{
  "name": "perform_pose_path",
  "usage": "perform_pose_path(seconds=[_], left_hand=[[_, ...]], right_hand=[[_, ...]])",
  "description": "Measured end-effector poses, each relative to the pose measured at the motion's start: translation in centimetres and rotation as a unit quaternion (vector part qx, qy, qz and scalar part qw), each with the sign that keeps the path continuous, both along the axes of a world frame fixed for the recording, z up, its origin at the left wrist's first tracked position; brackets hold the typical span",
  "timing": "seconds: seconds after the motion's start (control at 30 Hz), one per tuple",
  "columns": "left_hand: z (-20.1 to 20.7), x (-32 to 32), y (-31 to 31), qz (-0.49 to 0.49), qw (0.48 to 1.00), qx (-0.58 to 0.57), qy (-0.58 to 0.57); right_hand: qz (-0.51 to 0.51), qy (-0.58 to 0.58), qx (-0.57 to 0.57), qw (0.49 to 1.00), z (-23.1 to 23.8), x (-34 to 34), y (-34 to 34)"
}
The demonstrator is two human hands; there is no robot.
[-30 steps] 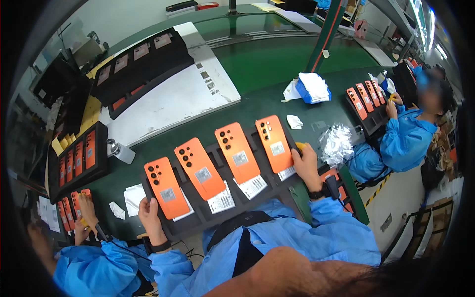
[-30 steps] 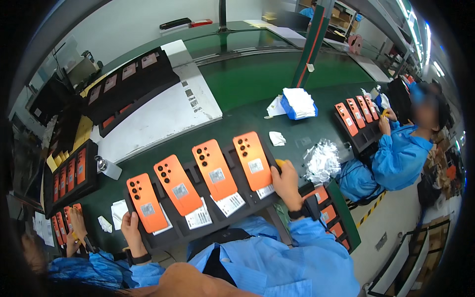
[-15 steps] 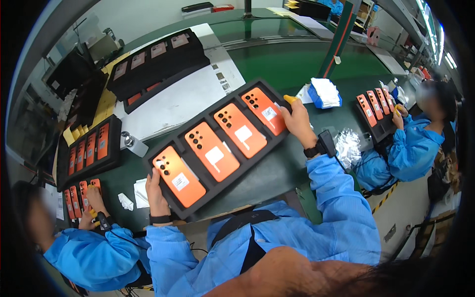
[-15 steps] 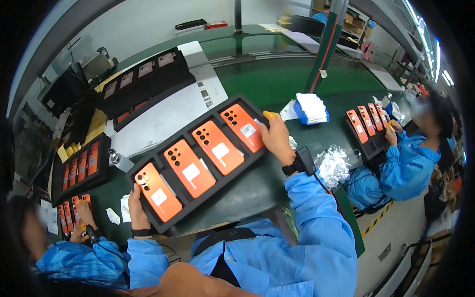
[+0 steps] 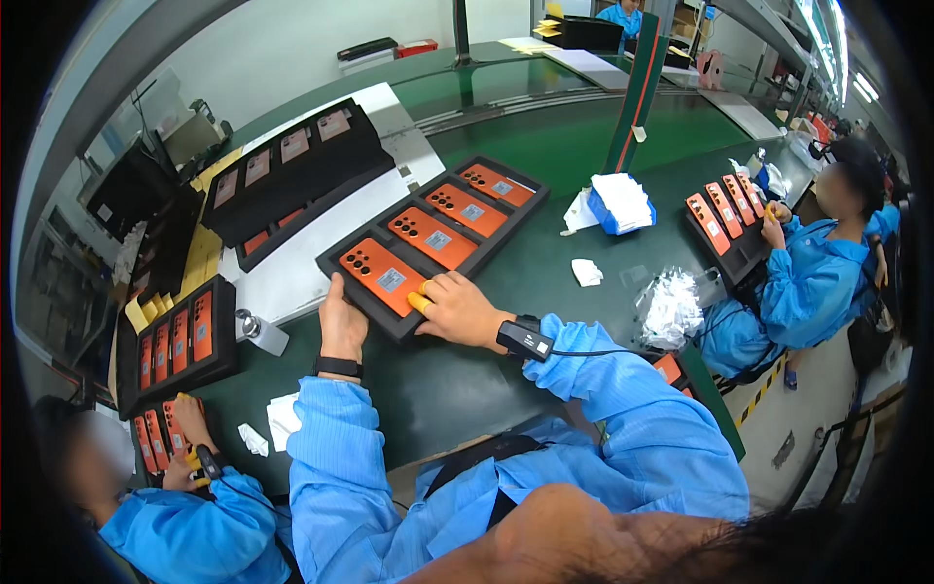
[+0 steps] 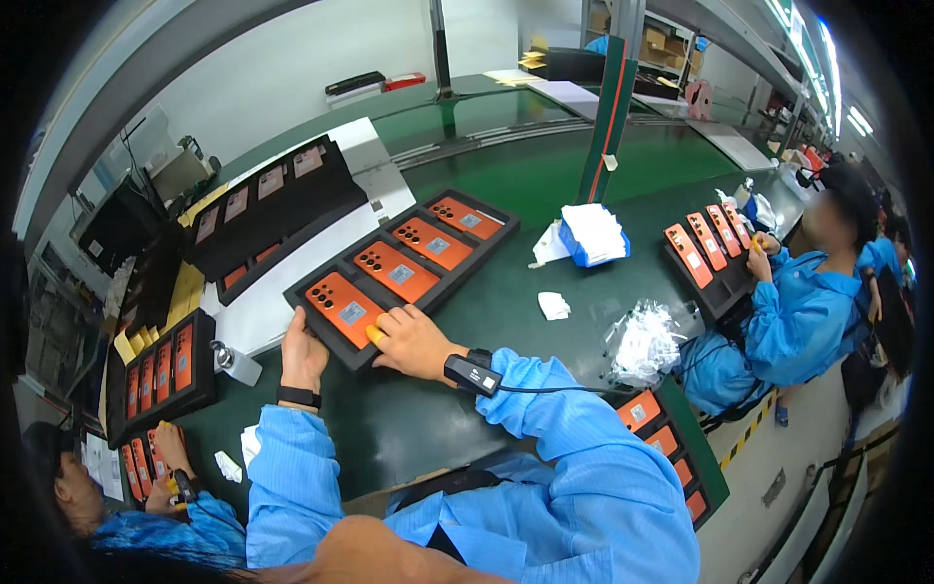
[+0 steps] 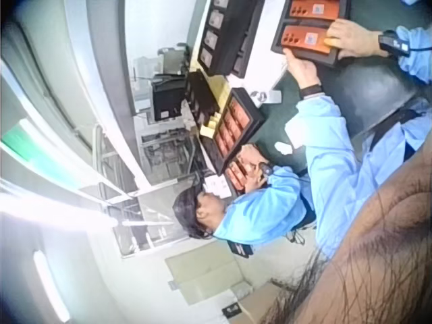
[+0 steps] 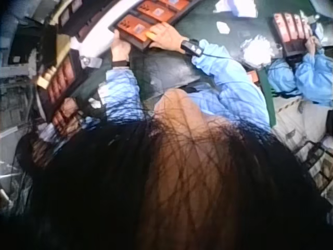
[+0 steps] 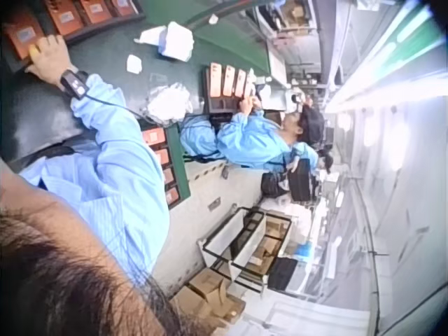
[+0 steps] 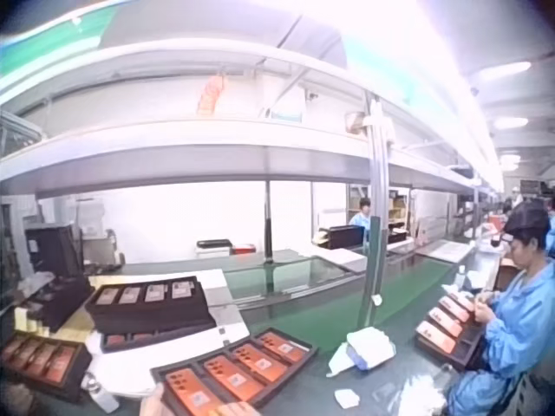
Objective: Cleaning and inspecting the exterior of mobile phones on an assembly line.
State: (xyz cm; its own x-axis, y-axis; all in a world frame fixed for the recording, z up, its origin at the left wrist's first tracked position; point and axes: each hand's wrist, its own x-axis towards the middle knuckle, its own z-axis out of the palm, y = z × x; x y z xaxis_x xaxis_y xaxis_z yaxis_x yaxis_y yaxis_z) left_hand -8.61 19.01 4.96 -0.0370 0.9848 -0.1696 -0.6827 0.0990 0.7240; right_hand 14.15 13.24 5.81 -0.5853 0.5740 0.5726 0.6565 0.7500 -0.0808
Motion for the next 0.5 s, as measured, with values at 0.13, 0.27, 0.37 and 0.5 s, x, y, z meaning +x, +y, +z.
perform_pose_path(seconds=[0.13, 0.27, 0.37, 0.5], left_hand=[[0.2, 1.1, -2.3, -0.06, 0.982, -0.072, 0.163], [-1.2, 1.4, -6.0, -0.099, 0.978, -0.064, 0.172], [-1.9, 1.9, -8.6, -0.113, 0.973, -0.076, 0.185], [-3.5, 3.5, -8.5, -0.136, 0.96, -0.062, 0.237]], right_hand=[[-0.085, -0.043, 0.02, 0.995, -0.4, 3.0, 3.2], [-0.176, -0.042, -0.017, 0.983, -1.2, 6.4, 9.5], [-0.347, -0.05, -0.065, 0.934, -1.4, 9.3, 13.8], [-0.519, -0.01, -0.055, 0.853, -3.4, 11.7, 17.3]])
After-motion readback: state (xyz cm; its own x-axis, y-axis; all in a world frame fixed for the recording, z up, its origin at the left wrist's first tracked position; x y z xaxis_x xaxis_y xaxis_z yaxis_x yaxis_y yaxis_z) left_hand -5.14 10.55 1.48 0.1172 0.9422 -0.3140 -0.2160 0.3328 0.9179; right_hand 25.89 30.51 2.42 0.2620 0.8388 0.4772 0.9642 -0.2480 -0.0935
